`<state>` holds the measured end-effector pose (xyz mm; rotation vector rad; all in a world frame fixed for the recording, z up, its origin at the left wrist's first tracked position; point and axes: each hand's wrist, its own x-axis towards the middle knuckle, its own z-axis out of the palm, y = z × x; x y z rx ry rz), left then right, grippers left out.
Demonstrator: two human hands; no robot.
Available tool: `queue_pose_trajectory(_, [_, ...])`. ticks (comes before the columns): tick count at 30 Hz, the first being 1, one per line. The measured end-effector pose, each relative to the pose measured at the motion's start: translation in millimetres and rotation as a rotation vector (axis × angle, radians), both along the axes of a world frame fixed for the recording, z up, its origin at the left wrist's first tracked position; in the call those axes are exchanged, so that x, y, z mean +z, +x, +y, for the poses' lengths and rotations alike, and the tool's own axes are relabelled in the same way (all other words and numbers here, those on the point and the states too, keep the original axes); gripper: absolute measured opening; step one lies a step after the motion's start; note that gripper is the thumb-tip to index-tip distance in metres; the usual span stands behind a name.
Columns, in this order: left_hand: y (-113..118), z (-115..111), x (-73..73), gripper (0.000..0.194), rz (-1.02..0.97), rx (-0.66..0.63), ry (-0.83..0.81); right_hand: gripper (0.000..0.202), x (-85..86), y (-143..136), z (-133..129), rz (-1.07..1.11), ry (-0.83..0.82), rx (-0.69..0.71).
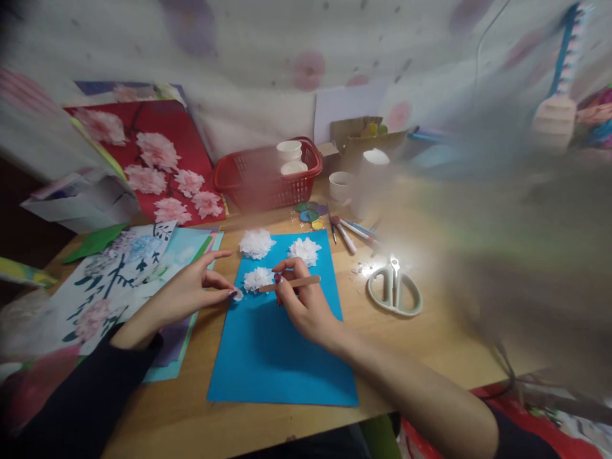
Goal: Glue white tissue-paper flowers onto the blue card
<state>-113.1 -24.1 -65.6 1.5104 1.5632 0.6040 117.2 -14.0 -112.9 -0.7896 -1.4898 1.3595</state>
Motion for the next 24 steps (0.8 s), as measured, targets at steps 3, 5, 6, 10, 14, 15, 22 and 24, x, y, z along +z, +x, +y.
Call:
queue_pose_trajectory(3, [1,5,-3.8,0.082,0.016,-0.038,-0.004,0.012,-1.6,-2,-4,-0.11,0.069,0.059])
queue_pose_trajectory(5, [2,10,-6.1,0.083,0.045,-0.044,0.014,0.012,-3.4,-3,-5,-0.174,0.096,0.094])
queue_pose_trajectory(6, [3,12,-7.0,0.083,0.065,-0.046,0.025,0.013,-4.5,-4,-5,-0.196,0.101,0.103])
queue_pose_trajectory(10, [4,20,-7.2,0.084,0.13,-0.098,0.05,0.015,-8.0,-8,-4,-0.246,0.086,0.091])
queue_pose_trajectory(14, [6,24,-6.2,0.082,0.194,-0.132,0.072,0.014,-8.7,-8,-2,-0.251,0.064,0.094])
queue_pose_trajectory(15, [6,24,-6.3,0.082,0.202,-0.133,0.084,0.015,-8.8,-7,-2,-0.252,0.065,0.103])
queue_pose_trajectory(22, [6,19,-0.8,0.079,0.216,-0.192,0.081,0.013,-9.2,-5,-3,-0.26,0.086,0.143])
queue_pose_trajectory(24, [7,18,1.8,0.077,0.228,-0.21,0.08,0.011,-8.2,-5,-4,-0.268,0.1,0.13])
